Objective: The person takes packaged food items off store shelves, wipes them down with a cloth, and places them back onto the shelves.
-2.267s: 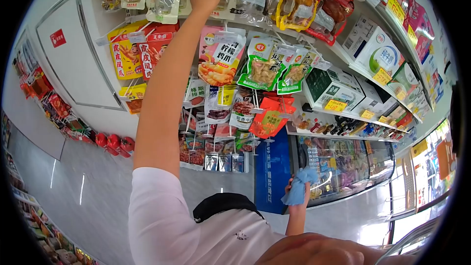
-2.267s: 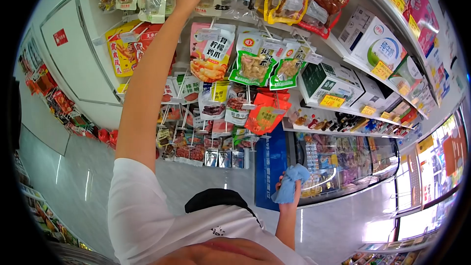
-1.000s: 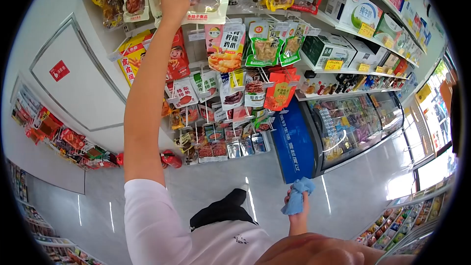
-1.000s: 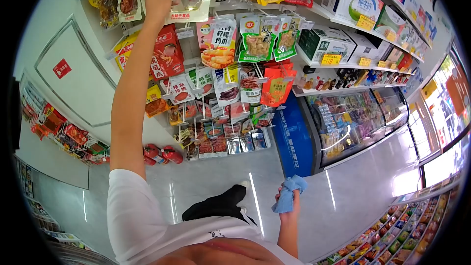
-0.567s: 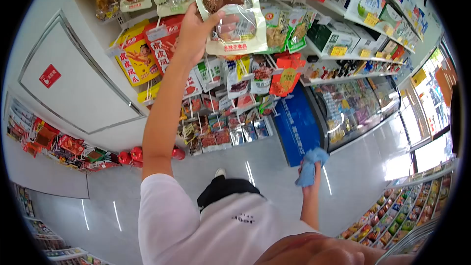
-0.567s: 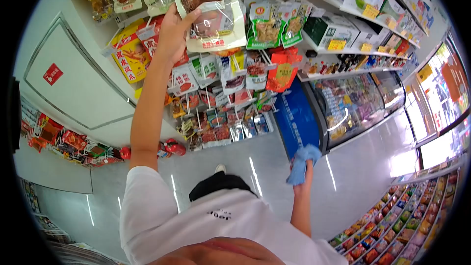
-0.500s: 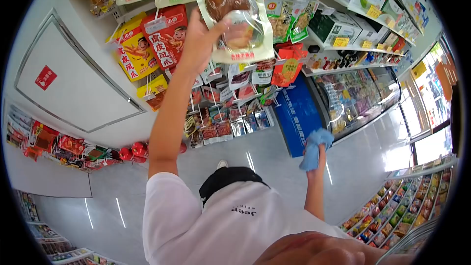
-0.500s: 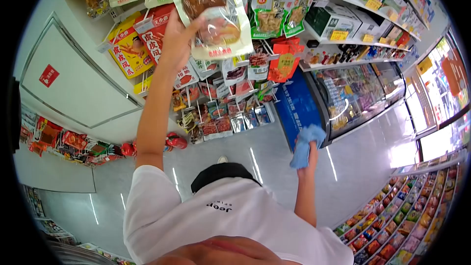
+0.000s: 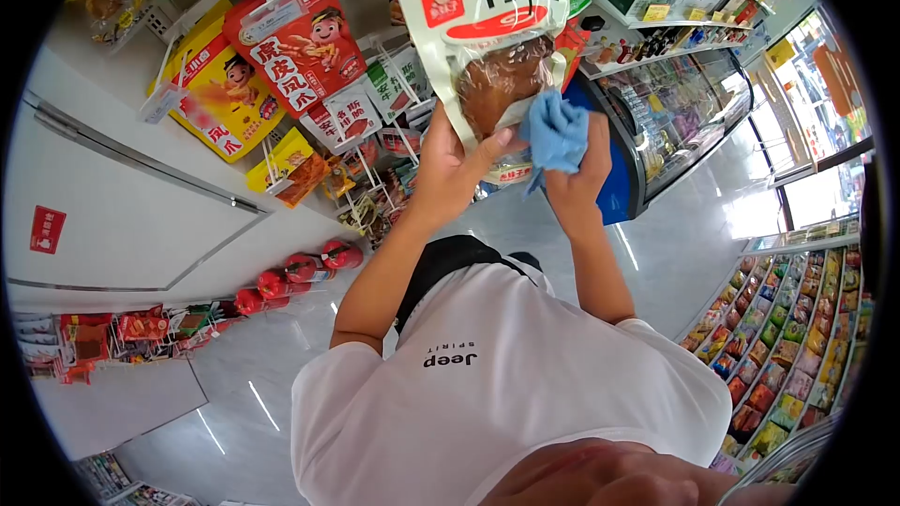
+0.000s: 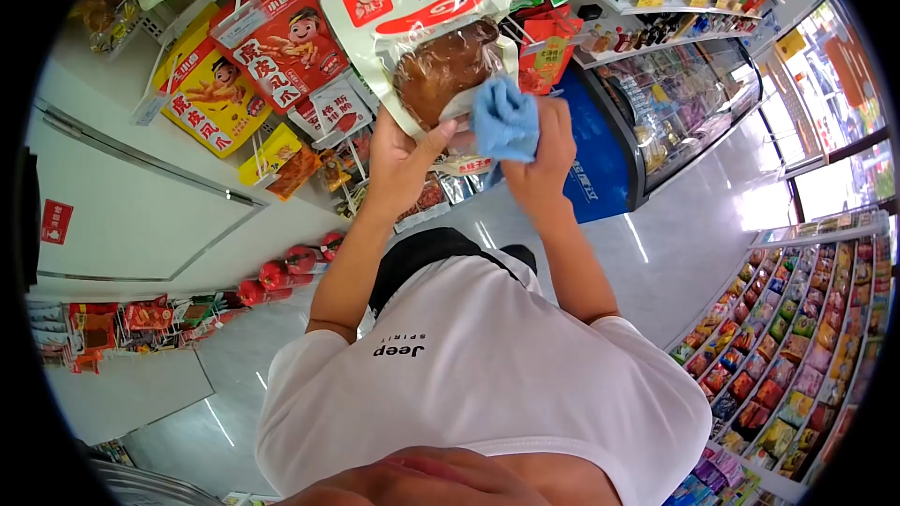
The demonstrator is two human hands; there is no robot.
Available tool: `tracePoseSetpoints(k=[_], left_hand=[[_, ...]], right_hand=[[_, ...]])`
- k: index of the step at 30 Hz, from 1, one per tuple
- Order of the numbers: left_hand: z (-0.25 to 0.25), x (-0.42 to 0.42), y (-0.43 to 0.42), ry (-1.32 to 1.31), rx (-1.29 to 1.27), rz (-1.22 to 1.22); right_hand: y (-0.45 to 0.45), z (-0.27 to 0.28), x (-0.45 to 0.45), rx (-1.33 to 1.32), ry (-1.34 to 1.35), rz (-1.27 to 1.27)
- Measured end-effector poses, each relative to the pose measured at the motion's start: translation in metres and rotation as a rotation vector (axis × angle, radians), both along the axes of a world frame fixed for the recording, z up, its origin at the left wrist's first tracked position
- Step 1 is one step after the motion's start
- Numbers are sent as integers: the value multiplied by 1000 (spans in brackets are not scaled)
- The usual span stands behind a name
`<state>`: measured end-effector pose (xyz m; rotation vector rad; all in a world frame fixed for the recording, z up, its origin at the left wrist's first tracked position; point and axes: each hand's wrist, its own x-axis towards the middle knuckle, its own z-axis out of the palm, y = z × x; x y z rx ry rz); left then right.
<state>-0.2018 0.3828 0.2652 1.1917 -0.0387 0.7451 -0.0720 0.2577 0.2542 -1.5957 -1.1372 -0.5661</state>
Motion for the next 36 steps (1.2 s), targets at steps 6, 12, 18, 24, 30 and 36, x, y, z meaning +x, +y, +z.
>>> tracePoseSetpoints(k=[6,12,18,24,30,36], left_hand=[[-6,1,12,-73,-269,-213],[-26,12,9,-41,-84,-103],[-17,1,3,-21,-166,-331],[-39,-10,6,31,-99,-193],[-44,-21,1,139,-107,-357],[-70,-20,1,193,-96,-313]], right_hand=[[1,12,-1,-14,-5,-95],[5,26,2,-67,-135,-28],[-1,49,23,4,-213,-97],[-7,28,3,-34,-132,-88],[-10,44,14,48,-167,-241],[-12,31,-14,-136,-160,-155]])
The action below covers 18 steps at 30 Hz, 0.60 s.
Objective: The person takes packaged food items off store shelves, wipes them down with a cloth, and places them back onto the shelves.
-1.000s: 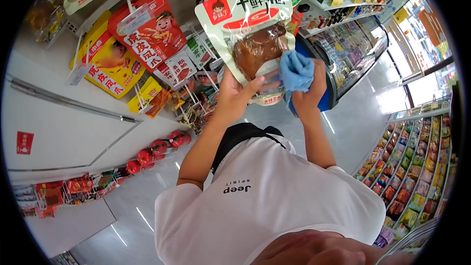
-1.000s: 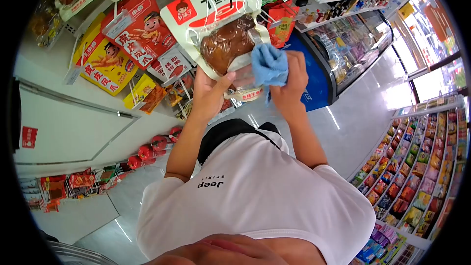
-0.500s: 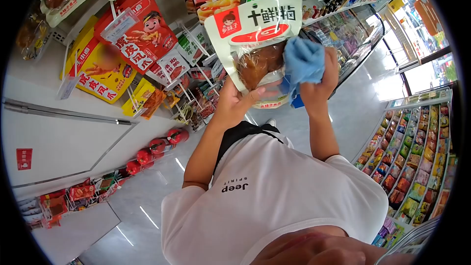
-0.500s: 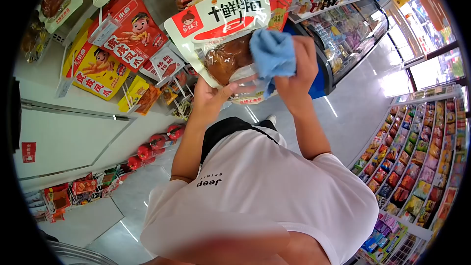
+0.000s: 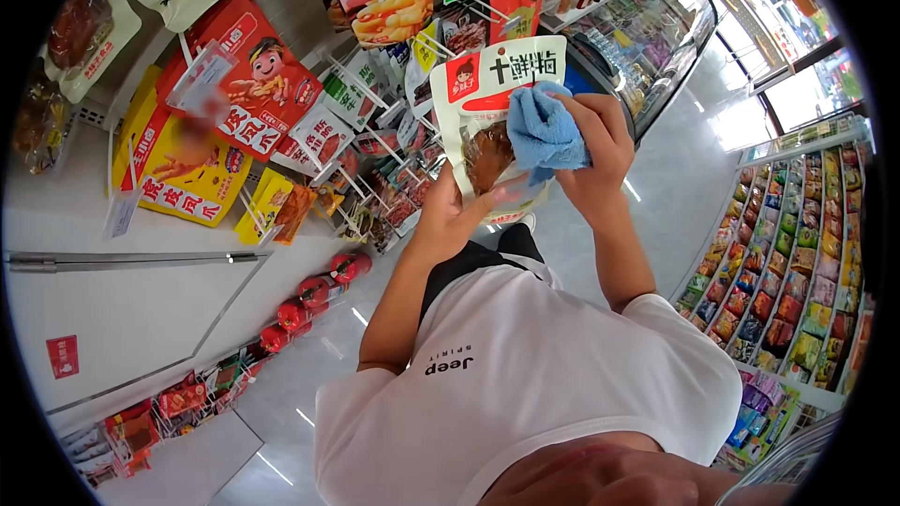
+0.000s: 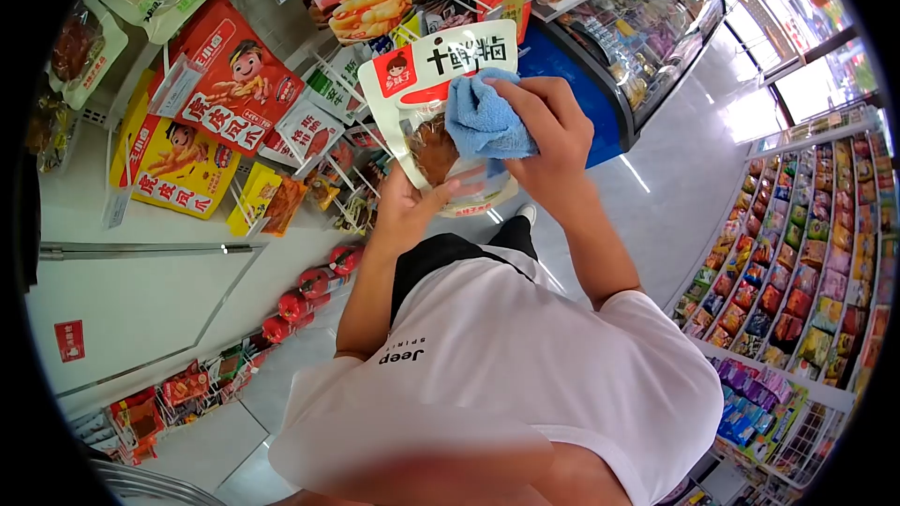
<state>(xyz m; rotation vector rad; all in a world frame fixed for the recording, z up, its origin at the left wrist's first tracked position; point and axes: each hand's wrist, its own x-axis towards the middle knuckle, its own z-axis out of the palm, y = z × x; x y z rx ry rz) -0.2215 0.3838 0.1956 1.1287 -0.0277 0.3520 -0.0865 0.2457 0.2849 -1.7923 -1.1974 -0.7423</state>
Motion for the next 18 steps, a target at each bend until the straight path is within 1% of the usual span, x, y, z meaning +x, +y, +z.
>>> tracePoseSetpoints(k=[2,3,5,6,8,10,13,16,17,18], left_hand=[[-7,-1,0,29,57,-23],[-10,-2,1,72,42,-110],[3,-3,-6,64,-13,-156],[9,-2,-8,55,-41,-173],[-1,0,-6,44,80,-153],[-9,1,-1,52,195,-124],[-5,1,-5,70,-31,-157],[-4,-1,-9,106,-14,-149],[-11,2,-10,94,88,-151],[-10,2,-11,87,128,-136]], right_hand=[[-2,-1,12,36,-3,-89],[-3,3,21,51,22,-138],[-4,9,33,59,41,-235],[-4,11,29,41,18,-240],[0,11,16,7,-32,-239],[0,4,5,36,-18,-179],[3,-12,-7,2,10,-67],[4,-13,-2,-34,73,-115],[8,-7,5,54,28,-158],[10,-1,9,83,10,-187]])
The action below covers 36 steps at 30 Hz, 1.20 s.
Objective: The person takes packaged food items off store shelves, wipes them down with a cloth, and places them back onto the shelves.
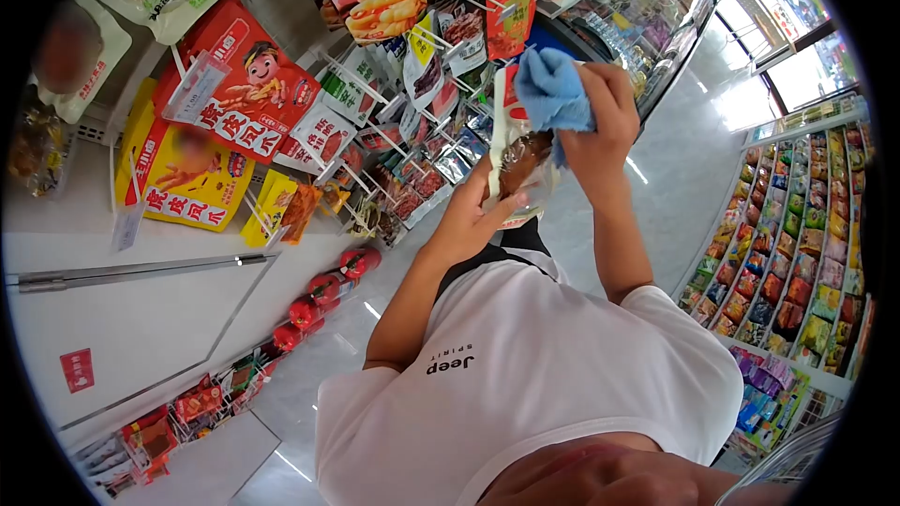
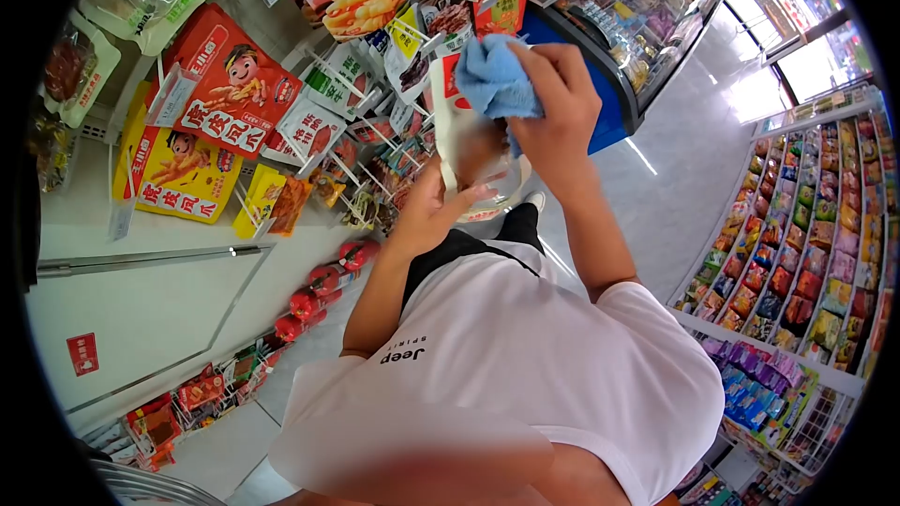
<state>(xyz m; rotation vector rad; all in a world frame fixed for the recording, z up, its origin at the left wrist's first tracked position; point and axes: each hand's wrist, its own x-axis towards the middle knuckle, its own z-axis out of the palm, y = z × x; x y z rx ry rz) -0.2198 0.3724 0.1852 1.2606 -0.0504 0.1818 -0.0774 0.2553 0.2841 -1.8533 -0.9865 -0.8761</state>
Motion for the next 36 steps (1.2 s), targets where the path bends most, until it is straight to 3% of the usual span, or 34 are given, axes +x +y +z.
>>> tracePoseSetpoints(k=[2,5,7,9,15,18,23,27,34,36], left_hand=[[0,0,-4,-23,78,26],[-6,4,-1,-6,32,42],[-5,4,0,16,66,52],[-2,6,-8,-20,-54,78],[-19,10,-2,-38,-16,104],[-6,8,-6,-13,-151,72],[0,7,-8,-60,-546,-82],[5,9,-6,-58,-888,-61],[30,28,-1,-95,-562,131],[37,31,-2,-117,-636,156]], right_hand=[[6,4,-6,29,-24,14],[6,-13,-24,-132,-49,210],[6,-18,-22,-107,19,153],[6,-16,-16,-26,74,72],[5,-28,-31,-143,100,198],[3,-34,-31,-124,124,191],[-4,-39,-38,-122,181,186],[-13,-53,-46,-187,183,207],[-30,-78,-63,-236,268,232],[-34,-81,-61,-209,271,261]])
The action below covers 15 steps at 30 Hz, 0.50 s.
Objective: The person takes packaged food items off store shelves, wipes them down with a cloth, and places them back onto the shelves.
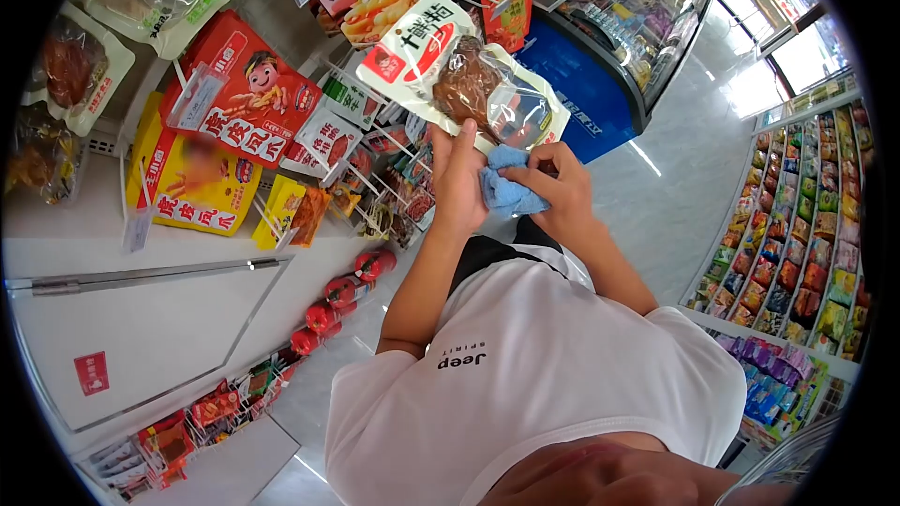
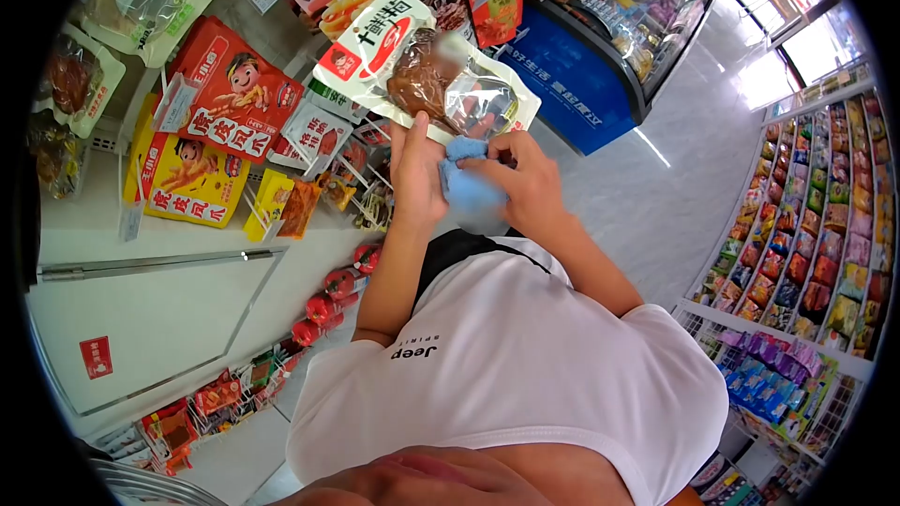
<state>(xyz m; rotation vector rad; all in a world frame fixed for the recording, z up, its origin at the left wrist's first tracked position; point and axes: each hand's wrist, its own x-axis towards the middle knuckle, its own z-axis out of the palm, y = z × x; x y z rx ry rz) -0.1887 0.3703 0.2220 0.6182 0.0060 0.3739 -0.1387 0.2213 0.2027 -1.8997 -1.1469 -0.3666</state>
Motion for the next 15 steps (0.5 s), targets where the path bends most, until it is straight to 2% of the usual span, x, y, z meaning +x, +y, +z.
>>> tracePoseSetpoints(k=[3,7,15], left_hand=[[8,3,-4,-5,6,48],[7,9,0,-149,-151,28],[9,10,-5,-156,-16,99]], right_hand=[[-7,-8,2,59,-35,25],[-21,-17,16,98,-83,3],[-22,0,13,245,86,-173]])
